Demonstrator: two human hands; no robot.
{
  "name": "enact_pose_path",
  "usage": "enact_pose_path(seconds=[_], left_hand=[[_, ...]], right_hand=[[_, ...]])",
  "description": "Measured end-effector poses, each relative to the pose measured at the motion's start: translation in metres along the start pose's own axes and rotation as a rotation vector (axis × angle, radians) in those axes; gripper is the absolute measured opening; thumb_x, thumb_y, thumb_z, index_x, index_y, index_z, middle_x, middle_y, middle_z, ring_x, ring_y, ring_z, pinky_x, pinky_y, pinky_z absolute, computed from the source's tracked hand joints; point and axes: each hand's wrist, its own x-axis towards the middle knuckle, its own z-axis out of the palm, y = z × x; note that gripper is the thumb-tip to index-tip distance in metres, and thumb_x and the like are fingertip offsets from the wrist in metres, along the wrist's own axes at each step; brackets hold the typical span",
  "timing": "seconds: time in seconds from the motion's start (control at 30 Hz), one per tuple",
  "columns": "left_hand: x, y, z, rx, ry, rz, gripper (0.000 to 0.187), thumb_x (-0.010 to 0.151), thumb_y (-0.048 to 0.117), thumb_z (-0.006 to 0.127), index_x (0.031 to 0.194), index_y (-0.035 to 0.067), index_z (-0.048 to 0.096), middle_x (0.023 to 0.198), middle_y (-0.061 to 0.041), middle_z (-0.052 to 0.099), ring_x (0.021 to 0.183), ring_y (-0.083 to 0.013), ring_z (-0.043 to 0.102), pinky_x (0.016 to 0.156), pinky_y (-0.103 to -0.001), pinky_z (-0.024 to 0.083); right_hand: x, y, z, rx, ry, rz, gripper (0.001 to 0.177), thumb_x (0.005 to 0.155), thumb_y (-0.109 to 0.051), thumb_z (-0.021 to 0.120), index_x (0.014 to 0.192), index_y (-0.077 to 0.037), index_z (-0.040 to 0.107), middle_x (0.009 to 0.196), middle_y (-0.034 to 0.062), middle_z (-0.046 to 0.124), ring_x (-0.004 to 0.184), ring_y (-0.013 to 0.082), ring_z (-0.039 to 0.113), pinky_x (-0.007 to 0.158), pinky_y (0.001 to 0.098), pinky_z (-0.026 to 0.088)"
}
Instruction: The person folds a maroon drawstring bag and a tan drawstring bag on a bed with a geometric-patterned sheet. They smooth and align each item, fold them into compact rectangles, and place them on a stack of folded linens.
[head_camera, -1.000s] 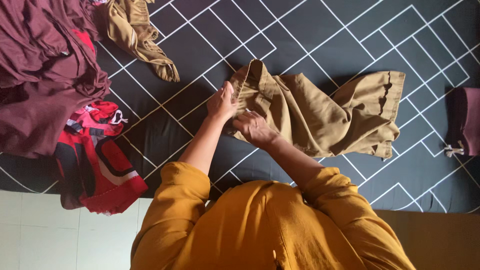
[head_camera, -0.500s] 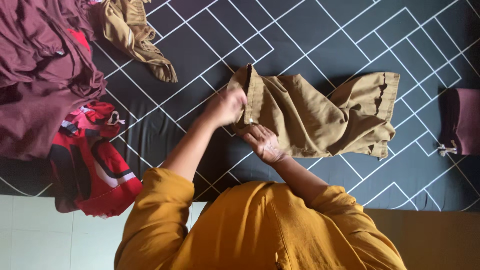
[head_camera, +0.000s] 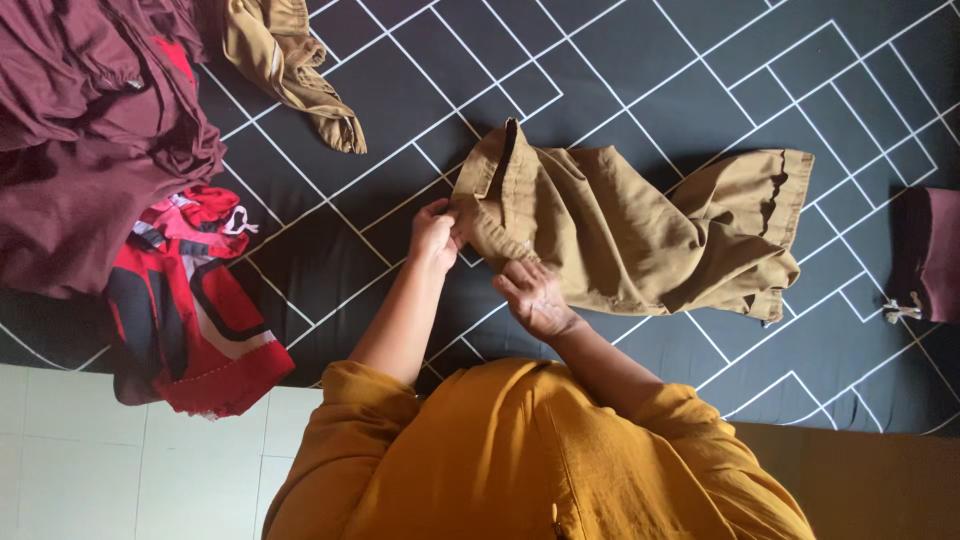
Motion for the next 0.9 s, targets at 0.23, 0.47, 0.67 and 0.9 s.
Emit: enact_pose_path(seconds=[0.23, 0.47, 0.67, 0.9], left_hand=[[-0.068, 0.049, -0.003, 0.814, 0.209, 1.096, 0.043, 0.079, -0.007, 0.062, 0.117, 0.010, 0.054, 0.105, -0.015, 0.061, 0.097, -0.0342, 0.064, 0.088, -0.045, 0.050], [-0.092, 0.076, 0.007, 1.005, -0.134, 1.215, 0.029, 0.079, -0.006, 0.065, 0.099, 0.015, 0.062, 0.094, -0.003, 0.071, 0.095, -0.0278, 0.065, 0.087, -0.044, 0.041], [-0.062, 0.077, -0.003, 1.414, -0.232, 1.395, 0.017, 0.090, 0.006, 0.066, 0.095, 0.021, 0.061, 0.089, 0.002, 0.069, 0.091, -0.0215, 0.063, 0.104, -0.053, 0.038], [-0.029, 0.085, 0.054, 1.387, 0.009, 1.139, 0.031, 0.083, 0.019, 0.073, 0.109, 0.010, 0.059, 0.108, -0.015, 0.060, 0.100, -0.0348, 0.062, 0.082, -0.050, 0.047]], right_hand=[[0.011, 0.036, -0.023, 0.390, 0.064, 0.268, 0.025, 0.085, 0.004, 0.056, 0.102, -0.012, 0.066, 0.091, 0.0071, 0.066, 0.075, 0.0248, 0.067, 0.060, 0.0347, 0.055], [0.061, 0.047, 0.003, 0.259, -0.485, 0.263, 0.044, 0.079, 0.004, 0.057, 0.116, -0.015, 0.072, 0.107, 0.0012, 0.072, 0.079, 0.0279, 0.071, 0.063, 0.0415, 0.054], [0.057, 0.052, 0.011, 0.136, -0.633, 0.148, 0.032, 0.071, -0.006, 0.073, 0.103, -0.009, 0.070, 0.108, 0.0111, 0.065, 0.096, 0.0313, 0.065, 0.076, 0.0437, 0.053], [0.033, 0.040, -0.029, 0.068, -0.475, 0.071, 0.017, 0.084, 0.000, 0.060, 0.097, -0.008, 0.067, 0.098, 0.0124, 0.060, 0.089, 0.0286, 0.064, 0.075, 0.0401, 0.054]])
